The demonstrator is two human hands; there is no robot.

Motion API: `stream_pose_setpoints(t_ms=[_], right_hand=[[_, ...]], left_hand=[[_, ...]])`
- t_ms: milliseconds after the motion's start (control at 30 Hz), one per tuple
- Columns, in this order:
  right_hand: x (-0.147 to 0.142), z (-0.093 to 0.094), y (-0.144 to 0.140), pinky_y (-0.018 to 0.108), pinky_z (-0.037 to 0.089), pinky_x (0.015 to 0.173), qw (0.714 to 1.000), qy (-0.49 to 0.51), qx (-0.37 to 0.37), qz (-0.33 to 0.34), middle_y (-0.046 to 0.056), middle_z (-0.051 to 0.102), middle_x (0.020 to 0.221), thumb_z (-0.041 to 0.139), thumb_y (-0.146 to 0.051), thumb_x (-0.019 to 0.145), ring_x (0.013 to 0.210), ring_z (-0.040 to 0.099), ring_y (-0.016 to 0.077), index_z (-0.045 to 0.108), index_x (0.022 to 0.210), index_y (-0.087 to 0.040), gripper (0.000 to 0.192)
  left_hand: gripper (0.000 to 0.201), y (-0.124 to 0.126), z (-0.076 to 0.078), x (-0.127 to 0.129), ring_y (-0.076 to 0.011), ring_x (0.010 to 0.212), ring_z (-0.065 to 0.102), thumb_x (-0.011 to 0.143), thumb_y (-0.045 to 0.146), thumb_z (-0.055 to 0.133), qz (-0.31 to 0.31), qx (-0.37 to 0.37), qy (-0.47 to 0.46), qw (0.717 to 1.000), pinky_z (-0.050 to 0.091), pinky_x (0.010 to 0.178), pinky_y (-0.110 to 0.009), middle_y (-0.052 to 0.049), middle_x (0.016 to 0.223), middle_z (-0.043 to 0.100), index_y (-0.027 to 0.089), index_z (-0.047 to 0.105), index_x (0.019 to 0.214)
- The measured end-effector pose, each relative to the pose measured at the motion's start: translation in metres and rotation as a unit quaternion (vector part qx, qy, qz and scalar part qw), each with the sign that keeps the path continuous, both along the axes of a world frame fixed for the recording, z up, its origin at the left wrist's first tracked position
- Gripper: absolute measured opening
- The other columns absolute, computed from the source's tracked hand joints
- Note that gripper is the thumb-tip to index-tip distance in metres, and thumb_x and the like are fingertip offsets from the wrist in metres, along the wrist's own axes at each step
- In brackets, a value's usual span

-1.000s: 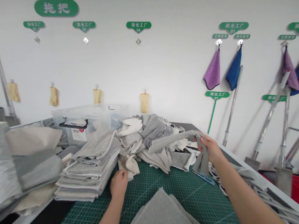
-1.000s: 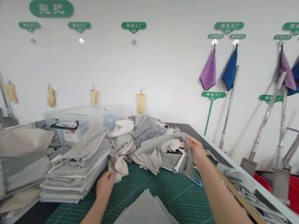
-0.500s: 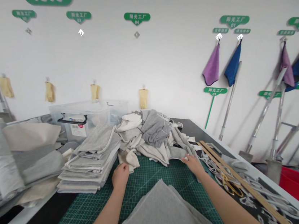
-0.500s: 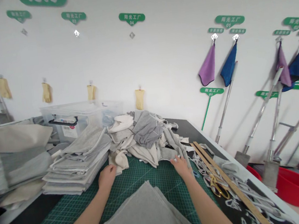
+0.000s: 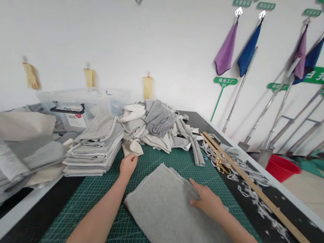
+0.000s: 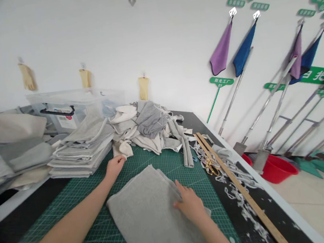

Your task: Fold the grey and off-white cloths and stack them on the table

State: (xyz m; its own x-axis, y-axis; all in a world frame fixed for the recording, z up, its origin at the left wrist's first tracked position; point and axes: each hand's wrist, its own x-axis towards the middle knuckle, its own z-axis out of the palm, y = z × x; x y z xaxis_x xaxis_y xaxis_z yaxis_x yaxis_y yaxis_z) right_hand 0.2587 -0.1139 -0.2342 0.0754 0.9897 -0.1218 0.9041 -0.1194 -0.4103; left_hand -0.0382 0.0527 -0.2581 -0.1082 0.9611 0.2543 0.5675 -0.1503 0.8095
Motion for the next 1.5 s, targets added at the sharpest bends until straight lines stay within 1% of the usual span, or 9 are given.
stream_pose_setpoints(t_ms=[133, 267, 633, 733, 900, 1067, 1233, 1367, 1500], right_hand=[[-0.001, -0.009, 0.001, 0.027, 0.032, 0.066, 0.989, 0.113, 0.051, -0.076, 0.004, 0.061, 0.077, 0.056, -0.024, 0.054, 0.076, 0.052, 0.0197, 0.061, 0.080, -0.022, 0.026], [-0.004, -0.017, 0.014, 0.025, 0.030, 0.056, 0.961, 0.231, 0.086, -0.126, -0.002, 0.049, 0.044, 0.060, -0.019, 0.045, 0.057, 0.048, 0.0158, 0.048, 0.039, -0.018, 0.014], [-0.035, -0.031, 0.034, 0.028, 0.040, 0.052, 0.835, 0.491, 0.128, -0.213, 0.004, 0.060, 0.058, 0.056, -0.036, 0.053, 0.054, 0.054, 0.0172, 0.056, 0.067, -0.015, 0.025], [-0.043, -0.033, 0.020, 0.027, 0.041, 0.057, 0.822, 0.519, 0.148, -0.181, 0.003, 0.062, 0.063, 0.056, -0.038, 0.056, 0.060, 0.054, 0.0172, 0.058, 0.073, -0.014, 0.030], [-0.046, -0.034, 0.007, 0.025, 0.038, 0.065, 0.819, 0.516, 0.200, -0.153, -0.001, 0.061, 0.067, 0.055, -0.036, 0.059, 0.067, 0.051, 0.0148, 0.060, 0.068, -0.016, 0.022], [-0.042, -0.032, 0.007, 0.024, 0.038, 0.060, 0.808, 0.533, 0.201, -0.152, 0.000, 0.061, 0.066, 0.055, -0.031, 0.057, 0.063, 0.051, 0.0146, 0.062, 0.072, -0.016, 0.022], [-0.039, -0.031, 0.005, 0.023, 0.032, 0.039, 0.781, 0.577, 0.142, -0.190, -0.005, 0.052, 0.042, 0.053, -0.028, 0.055, 0.035, 0.042, 0.0107, 0.060, 0.090, -0.016, 0.038], [-0.036, -0.033, 0.007, 0.027, 0.039, 0.049, 0.790, 0.553, 0.175, -0.198, -0.001, 0.060, 0.054, 0.054, -0.026, 0.051, 0.049, 0.052, 0.0150, 0.062, 0.082, -0.016, 0.034], [-0.029, -0.036, 0.005, 0.029, 0.038, 0.065, 0.807, 0.496, 0.223, -0.230, 0.001, 0.062, 0.065, 0.053, -0.021, 0.051, 0.066, 0.053, 0.0179, 0.064, 0.066, -0.018, 0.018]], left_hand=[[0.023, -0.015, -0.004, -0.006, -0.0096, 0.052, 0.051, 0.064, 0.029, 0.042, -0.068, -0.039, -0.078, 0.994, 0.038, 0.055, -0.020, -0.001, 0.062, 0.059, 0.013, 0.059, 0.062], [0.029, -0.030, -0.005, -0.019, -0.0099, 0.051, 0.052, 0.062, 0.034, 0.042, -0.072, -0.048, -0.143, 0.986, 0.040, 0.054, -0.022, -0.004, 0.066, 0.061, 0.011, 0.058, 0.065], [0.023, -0.076, 0.010, -0.002, -0.0119, 0.060, 0.052, 0.065, 0.030, 0.046, -0.123, -0.045, -0.153, 0.979, 0.041, 0.058, -0.023, -0.003, 0.069, 0.060, 0.012, 0.059, 0.070], [0.027, -0.111, 0.026, 0.022, -0.0144, 0.077, 0.052, 0.066, 0.031, 0.048, -0.263, 0.002, -0.057, 0.963, 0.039, 0.072, -0.025, -0.004, 0.086, 0.059, 0.015, 0.059, 0.086], [0.073, -0.172, 0.027, 0.066, -0.0252, 0.112, 0.030, 0.054, 0.046, 0.060, -0.487, 0.059, 0.196, 0.849, 0.019, 0.093, -0.042, -0.007, 0.128, 0.030, 0.028, 0.033, 0.120], [0.026, -0.193, 0.011, 0.088, -0.0198, 0.095, 0.046, 0.069, 0.029, 0.050, -0.401, 0.084, 0.247, 0.878, 0.031, 0.082, -0.035, -0.003, 0.106, 0.053, 0.027, 0.055, 0.095], [0.020, -0.184, 0.012, 0.089, -0.0144, 0.067, 0.051, 0.073, 0.030, 0.043, -0.349, 0.038, 0.157, 0.923, 0.036, 0.062, -0.024, -0.001, 0.069, 0.059, 0.019, 0.059, 0.069], [0.030, -0.160, 0.011, 0.082, -0.0103, 0.048, 0.043, 0.072, 0.036, 0.041, -0.168, -0.031, -0.086, 0.982, 0.031, 0.048, -0.021, 0.002, 0.048, 0.046, 0.015, 0.050, 0.053], [0.026, -0.140, 0.021, 0.052, -0.0092, 0.052, 0.046, 0.065, 0.039, 0.051, 0.056, 0.011, -0.428, 0.902, 0.037, 0.051, -0.021, 0.003, 0.059, 0.052, 0.014, 0.053, 0.071]])
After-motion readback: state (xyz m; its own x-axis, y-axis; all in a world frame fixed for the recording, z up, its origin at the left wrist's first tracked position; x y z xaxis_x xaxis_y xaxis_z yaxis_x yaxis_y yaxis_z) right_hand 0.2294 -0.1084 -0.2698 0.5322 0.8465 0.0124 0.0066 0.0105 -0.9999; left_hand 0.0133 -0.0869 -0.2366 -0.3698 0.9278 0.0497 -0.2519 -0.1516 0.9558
